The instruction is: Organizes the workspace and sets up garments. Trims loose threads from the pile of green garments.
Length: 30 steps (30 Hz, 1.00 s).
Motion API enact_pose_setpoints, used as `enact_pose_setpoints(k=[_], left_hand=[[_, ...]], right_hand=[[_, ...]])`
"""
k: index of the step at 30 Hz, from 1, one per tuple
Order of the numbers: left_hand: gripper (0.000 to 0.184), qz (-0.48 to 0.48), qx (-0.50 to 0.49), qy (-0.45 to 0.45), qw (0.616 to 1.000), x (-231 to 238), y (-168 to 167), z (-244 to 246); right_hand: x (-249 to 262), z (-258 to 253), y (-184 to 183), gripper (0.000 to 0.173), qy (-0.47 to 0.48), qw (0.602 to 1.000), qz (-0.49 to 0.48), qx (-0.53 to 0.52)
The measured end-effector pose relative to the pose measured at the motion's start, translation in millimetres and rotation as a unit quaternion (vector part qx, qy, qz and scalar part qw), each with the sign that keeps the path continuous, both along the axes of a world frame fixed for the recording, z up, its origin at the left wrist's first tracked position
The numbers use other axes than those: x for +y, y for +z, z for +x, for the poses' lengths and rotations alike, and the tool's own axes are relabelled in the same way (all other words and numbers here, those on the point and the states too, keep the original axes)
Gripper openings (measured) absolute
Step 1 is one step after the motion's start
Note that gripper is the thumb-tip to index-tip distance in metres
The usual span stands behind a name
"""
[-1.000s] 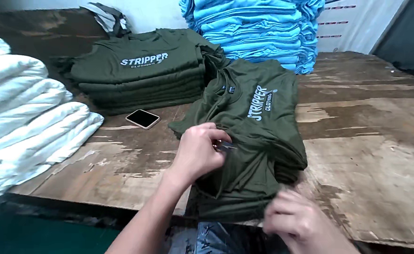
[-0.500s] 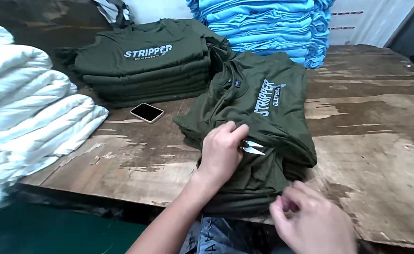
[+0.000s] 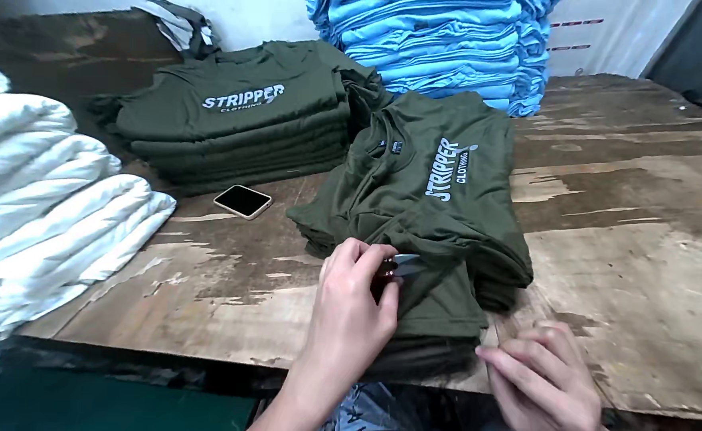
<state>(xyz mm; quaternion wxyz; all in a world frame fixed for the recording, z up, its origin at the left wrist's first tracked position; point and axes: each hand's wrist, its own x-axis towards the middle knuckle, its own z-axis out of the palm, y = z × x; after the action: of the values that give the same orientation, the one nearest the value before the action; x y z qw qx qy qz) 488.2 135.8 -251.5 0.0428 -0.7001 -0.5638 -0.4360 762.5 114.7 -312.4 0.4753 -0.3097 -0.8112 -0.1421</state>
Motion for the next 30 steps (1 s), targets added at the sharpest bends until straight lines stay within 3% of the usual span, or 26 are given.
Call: enact_pose_setpoints(k=[3, 8, 12, 17, 23, 27, 30], left_hand=[[0.040, 0.037, 0.015, -0.017, 0.999, -14, 5, 12], [0.036, 0.042, 0.020, -0.077, 0.996, -22, -4, 39], [0.020, 0.039, 0.073, -0.116, 0.990, -27, -10, 40], [0.021, 0.065, 0.110, -0.112, 0.985, -33, -11, 47], [0.020, 0.089, 0.153, -0.097, 0.980, -27, -13, 64], [0.019, 0.074, 0.091, -0.102, 0.988, -29, -11, 55], [0.027, -0.004, 0.058, -0.128, 0.990, -31, -16, 35]], right_hand=[[-4, -9, 9, 0.011, 0.013, 1.000, -0.023, 0.015], [-6, -36, 17, 0.042, -0.109, 0.987, -0.064, 0.095], [-9, -39, 5, 0.022, -0.127, 0.974, -0.117, 0.149], [-17, -39, 3, 0.018, -0.095, 0.960, -0.132, 0.228], [-19, -36, -3, 0.019, -0.104, 0.964, -0.117, 0.214], [-20, -32, -5, 0.018, -0.104, 0.963, -0.111, 0.224], [-20, -33, -3, 0.024, -0.102, 0.968, -0.094, 0.209]])
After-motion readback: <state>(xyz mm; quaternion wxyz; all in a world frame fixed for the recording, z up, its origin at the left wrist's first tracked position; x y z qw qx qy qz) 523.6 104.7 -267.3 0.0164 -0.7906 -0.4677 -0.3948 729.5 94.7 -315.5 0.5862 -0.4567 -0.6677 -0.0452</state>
